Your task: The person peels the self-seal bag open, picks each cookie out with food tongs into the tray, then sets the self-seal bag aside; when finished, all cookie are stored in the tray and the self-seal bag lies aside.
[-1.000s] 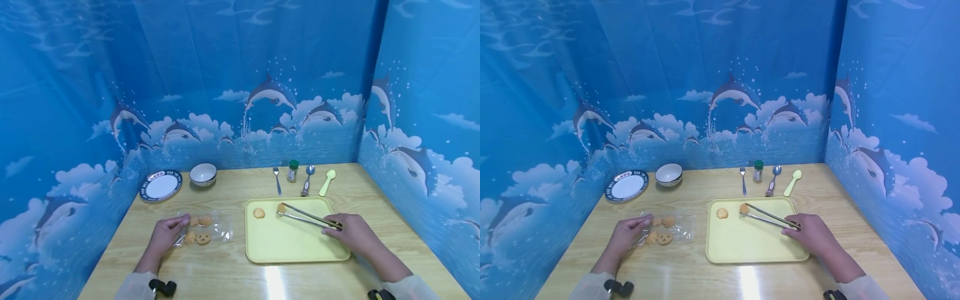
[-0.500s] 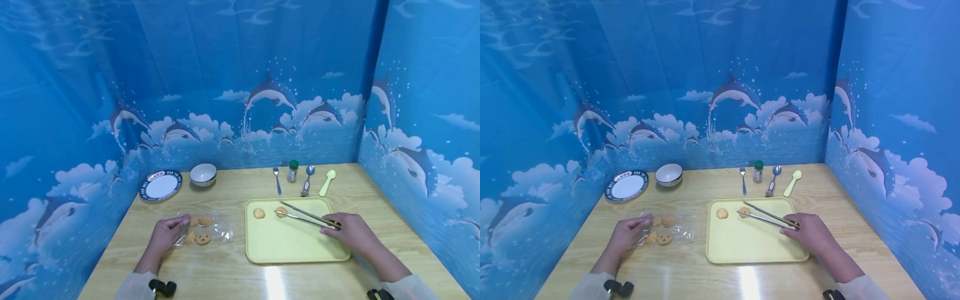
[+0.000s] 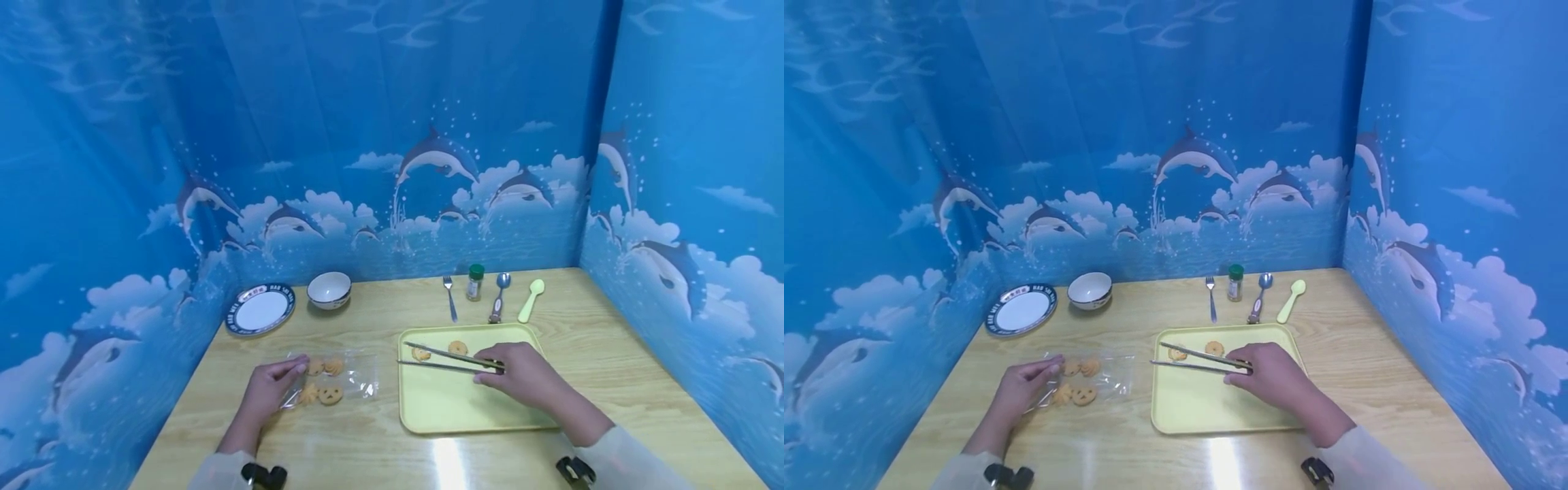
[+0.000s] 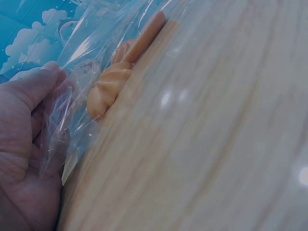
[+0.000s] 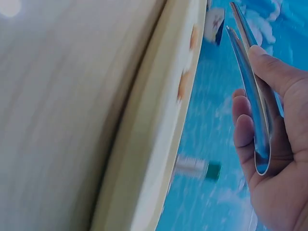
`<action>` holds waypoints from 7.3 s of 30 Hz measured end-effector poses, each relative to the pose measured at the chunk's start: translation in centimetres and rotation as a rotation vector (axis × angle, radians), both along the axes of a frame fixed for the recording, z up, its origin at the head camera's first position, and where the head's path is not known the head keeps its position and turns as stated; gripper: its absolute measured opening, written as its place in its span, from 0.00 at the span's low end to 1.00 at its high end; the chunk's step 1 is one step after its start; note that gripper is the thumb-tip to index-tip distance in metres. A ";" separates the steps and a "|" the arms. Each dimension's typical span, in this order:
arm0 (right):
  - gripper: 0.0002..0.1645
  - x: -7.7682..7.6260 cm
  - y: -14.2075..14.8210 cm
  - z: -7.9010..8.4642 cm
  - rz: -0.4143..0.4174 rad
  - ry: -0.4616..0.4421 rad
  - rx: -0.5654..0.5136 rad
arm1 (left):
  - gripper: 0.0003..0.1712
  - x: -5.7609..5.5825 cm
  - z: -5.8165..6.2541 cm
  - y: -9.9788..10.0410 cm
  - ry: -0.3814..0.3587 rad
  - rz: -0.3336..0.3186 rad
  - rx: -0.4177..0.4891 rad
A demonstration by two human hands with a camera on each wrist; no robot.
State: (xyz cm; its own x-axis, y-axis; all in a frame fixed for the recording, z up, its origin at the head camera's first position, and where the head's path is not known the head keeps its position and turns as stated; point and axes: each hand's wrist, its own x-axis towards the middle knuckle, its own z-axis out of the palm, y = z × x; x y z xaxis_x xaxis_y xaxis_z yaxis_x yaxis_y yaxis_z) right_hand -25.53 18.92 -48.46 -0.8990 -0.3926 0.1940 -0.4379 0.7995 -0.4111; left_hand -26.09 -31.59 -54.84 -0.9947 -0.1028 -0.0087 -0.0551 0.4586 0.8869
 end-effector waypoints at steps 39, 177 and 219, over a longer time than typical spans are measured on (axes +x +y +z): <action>0.24 -1.7 -14.0 -0.8 0.168 0.079 0.123 | 0.18 -0.2 -0.3 -0.2 0.045 -0.015 -0.011; 0.23 3.4 11.3 -2.0 -0.207 0.204 0.034 | 0.17 -0.4 -0.4 -0.3 0.023 0.017 -0.017; 0.19 -1.2 -9.1 -0.5 0.238 -0.041 0.031 | 0.16 -0.4 -1.0 0.3 0.131 -0.001 -0.010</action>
